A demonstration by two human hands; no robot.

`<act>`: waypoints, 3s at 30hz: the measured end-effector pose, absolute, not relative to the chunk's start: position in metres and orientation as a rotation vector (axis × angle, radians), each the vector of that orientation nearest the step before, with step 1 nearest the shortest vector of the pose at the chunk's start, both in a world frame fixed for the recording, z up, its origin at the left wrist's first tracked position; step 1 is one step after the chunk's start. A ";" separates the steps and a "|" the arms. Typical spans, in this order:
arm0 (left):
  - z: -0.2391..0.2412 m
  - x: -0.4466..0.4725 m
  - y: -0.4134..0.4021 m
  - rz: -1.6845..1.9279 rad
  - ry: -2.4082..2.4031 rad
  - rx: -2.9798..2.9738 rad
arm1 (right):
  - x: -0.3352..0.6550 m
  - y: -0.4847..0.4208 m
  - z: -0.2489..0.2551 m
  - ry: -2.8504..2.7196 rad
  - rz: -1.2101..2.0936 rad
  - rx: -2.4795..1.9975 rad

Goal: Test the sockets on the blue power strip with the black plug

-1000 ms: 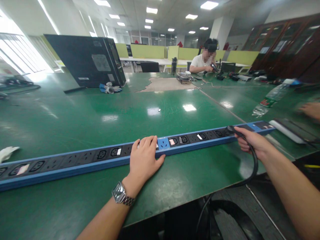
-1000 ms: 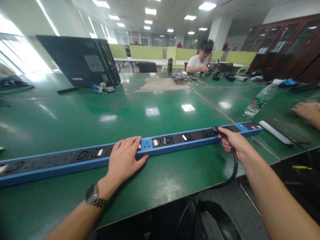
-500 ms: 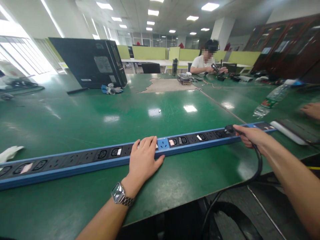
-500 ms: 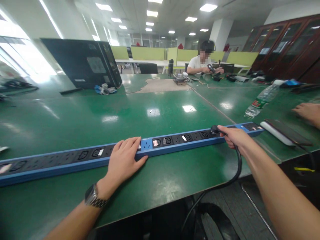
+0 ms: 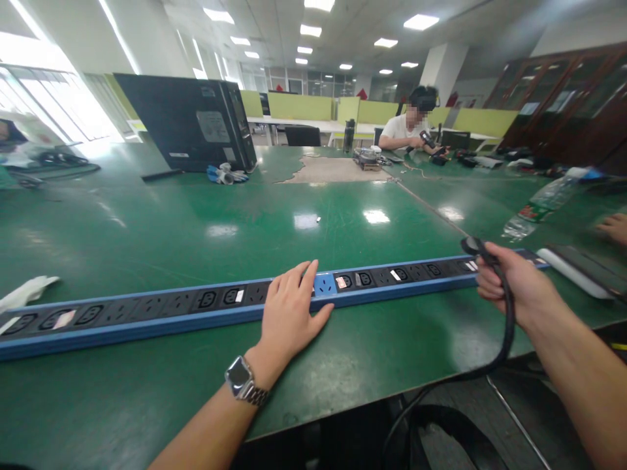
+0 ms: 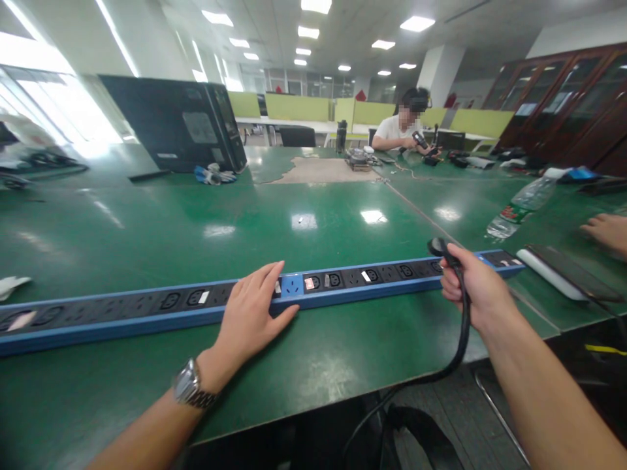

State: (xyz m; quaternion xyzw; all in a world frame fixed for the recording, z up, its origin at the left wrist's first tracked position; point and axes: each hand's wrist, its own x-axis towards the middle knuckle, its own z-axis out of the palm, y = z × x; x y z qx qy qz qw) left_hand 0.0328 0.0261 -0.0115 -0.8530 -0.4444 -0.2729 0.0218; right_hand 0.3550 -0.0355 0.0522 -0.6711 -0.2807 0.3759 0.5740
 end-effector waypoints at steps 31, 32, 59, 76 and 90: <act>-0.003 -0.054 0.030 -1.604 -1.590 -2.333 | 0.251 -0.062 -0.051 -1.301 0.519 -1.739; 0.000 -0.042 0.030 -1.632 -1.555 -2.328 | 0.250 -0.062 -0.051 -1.297 0.519 -1.738; -0.017 0.031 0.046 -1.235 -1.461 -2.685 | 0.174 0.018 0.028 -1.082 1.359 -1.587; -0.012 0.023 0.039 -0.628 -1.425 -2.665 | 0.237 -0.008 0.061 -0.815 1.163 -1.284; -0.012 0.023 0.038 -0.672 -1.422 -2.651 | 0.274 -0.004 0.020 -0.704 1.186 -1.627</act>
